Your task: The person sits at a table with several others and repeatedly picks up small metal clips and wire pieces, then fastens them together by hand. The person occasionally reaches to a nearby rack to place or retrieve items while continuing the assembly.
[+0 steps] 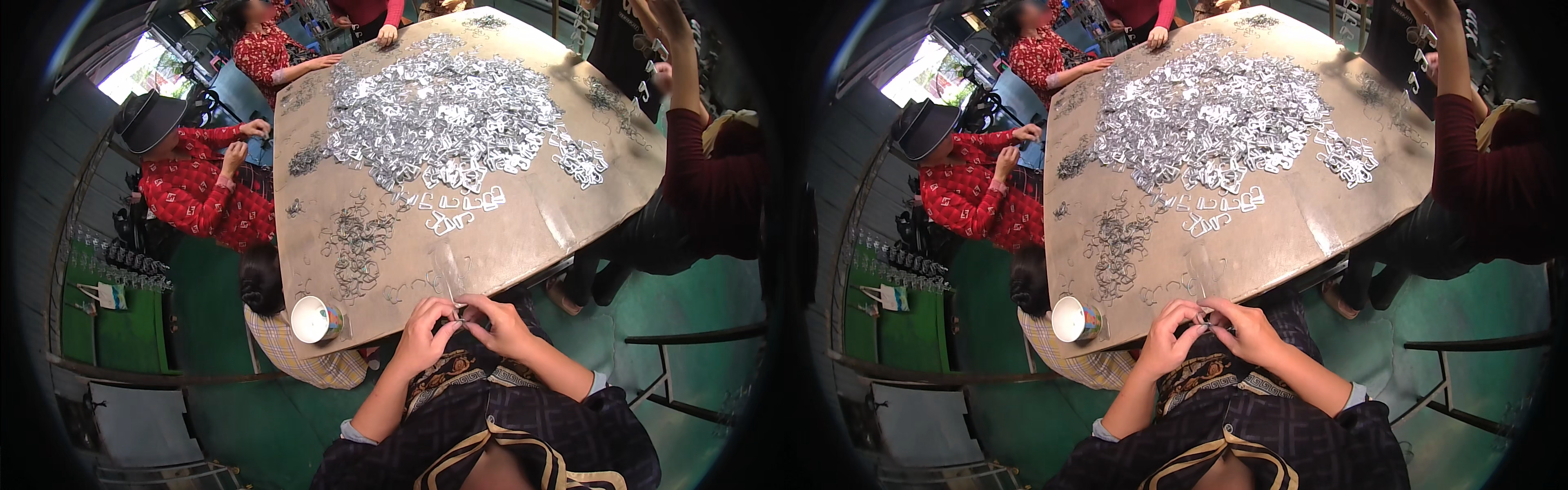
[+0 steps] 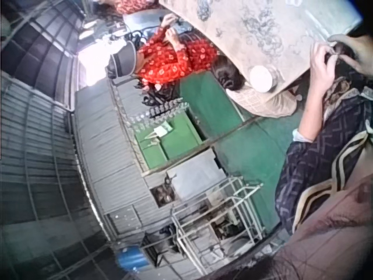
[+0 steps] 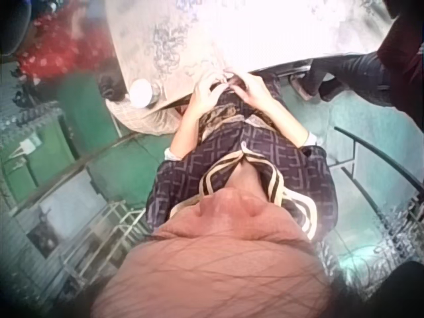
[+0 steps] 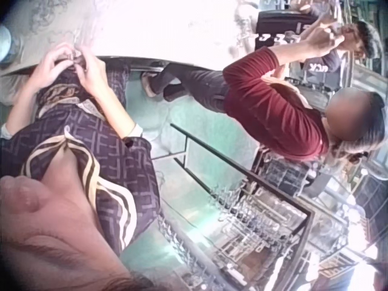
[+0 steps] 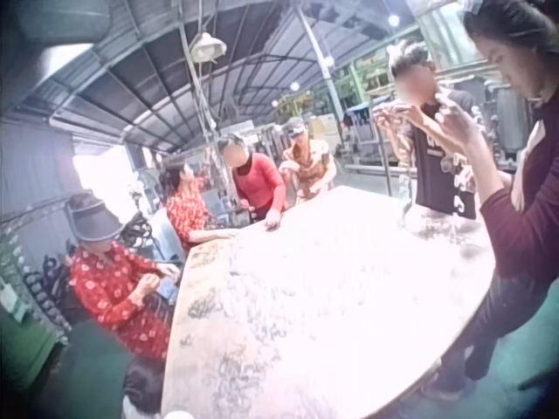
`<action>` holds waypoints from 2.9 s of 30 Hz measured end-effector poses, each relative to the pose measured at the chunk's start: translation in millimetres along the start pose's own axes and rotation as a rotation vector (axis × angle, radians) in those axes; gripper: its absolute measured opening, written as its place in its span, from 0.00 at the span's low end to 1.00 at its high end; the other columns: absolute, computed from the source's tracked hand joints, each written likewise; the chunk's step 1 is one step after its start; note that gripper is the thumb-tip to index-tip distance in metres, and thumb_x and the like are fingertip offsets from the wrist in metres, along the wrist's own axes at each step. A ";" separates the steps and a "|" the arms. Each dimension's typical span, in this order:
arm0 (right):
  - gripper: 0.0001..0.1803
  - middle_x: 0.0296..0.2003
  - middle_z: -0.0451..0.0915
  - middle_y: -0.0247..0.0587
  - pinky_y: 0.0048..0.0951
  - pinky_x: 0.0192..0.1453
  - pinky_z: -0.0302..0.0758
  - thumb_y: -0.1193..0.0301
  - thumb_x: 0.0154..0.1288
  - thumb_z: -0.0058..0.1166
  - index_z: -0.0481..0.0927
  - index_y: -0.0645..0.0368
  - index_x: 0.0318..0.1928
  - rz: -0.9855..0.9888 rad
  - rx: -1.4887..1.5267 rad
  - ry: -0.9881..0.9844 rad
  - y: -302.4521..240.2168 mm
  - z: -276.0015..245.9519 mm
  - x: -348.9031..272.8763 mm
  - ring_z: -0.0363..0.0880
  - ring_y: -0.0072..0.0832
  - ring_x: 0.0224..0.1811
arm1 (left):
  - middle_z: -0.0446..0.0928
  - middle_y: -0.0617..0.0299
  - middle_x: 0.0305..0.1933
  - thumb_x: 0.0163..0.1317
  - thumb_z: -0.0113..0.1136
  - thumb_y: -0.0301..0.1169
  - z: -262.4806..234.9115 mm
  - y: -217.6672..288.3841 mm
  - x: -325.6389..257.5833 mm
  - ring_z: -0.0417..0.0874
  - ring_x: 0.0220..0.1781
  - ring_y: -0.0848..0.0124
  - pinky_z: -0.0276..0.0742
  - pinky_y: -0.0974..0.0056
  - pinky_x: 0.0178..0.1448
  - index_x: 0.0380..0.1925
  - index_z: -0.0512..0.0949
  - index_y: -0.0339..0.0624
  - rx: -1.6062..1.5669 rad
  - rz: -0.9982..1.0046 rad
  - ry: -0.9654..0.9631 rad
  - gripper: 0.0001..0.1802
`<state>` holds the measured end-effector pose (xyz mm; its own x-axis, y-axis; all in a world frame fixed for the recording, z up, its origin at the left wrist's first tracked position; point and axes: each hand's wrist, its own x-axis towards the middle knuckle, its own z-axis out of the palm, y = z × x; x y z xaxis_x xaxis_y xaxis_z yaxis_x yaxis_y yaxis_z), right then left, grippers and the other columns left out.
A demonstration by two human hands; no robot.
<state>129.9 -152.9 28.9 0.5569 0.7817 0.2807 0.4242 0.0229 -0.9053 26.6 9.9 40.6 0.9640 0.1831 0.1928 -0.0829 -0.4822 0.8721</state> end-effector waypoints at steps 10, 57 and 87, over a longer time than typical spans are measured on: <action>0.15 0.32 0.79 0.44 0.31 0.37 0.78 0.74 0.57 0.61 0.81 0.59 0.46 0.081 -0.217 0.341 59.8 -36.0 37.3 0.80 0.33 0.34 | 0.80 0.54 0.39 0.55 0.59 0.16 14.2 6.1 -6.5 0.81 0.41 0.62 0.75 0.62 0.49 0.33 0.74 0.35 -0.005 0.142 0.056 0.07; 0.14 0.47 0.79 0.39 0.44 0.61 0.60 0.68 0.52 0.64 0.83 0.50 0.41 0.784 -0.668 0.629 136.8 -51.2 157.2 0.70 0.38 0.58 | 0.79 0.54 0.38 0.56 0.62 0.20 37.0 8.4 -21.2 0.80 0.41 0.61 0.74 0.61 0.50 0.32 0.73 0.36 0.021 0.164 0.022 0.07; 0.10 0.32 0.84 0.38 0.21 0.39 0.80 0.81 0.62 0.59 0.82 0.68 0.45 0.356 0.505 0.057 1.9 -15.9 18.7 0.83 0.20 0.33 | 0.81 0.57 0.34 0.52 0.66 0.21 30.9 15.3 -9.6 0.81 0.38 0.58 0.72 0.59 0.46 0.30 0.75 0.39 0.091 0.155 0.246 0.08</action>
<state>152.5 -148.2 37.5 0.6449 0.7617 -0.0621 -0.1771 0.0699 -0.9817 23.9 -25.7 38.2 0.8504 0.2983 0.4333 -0.1902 -0.5937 0.7819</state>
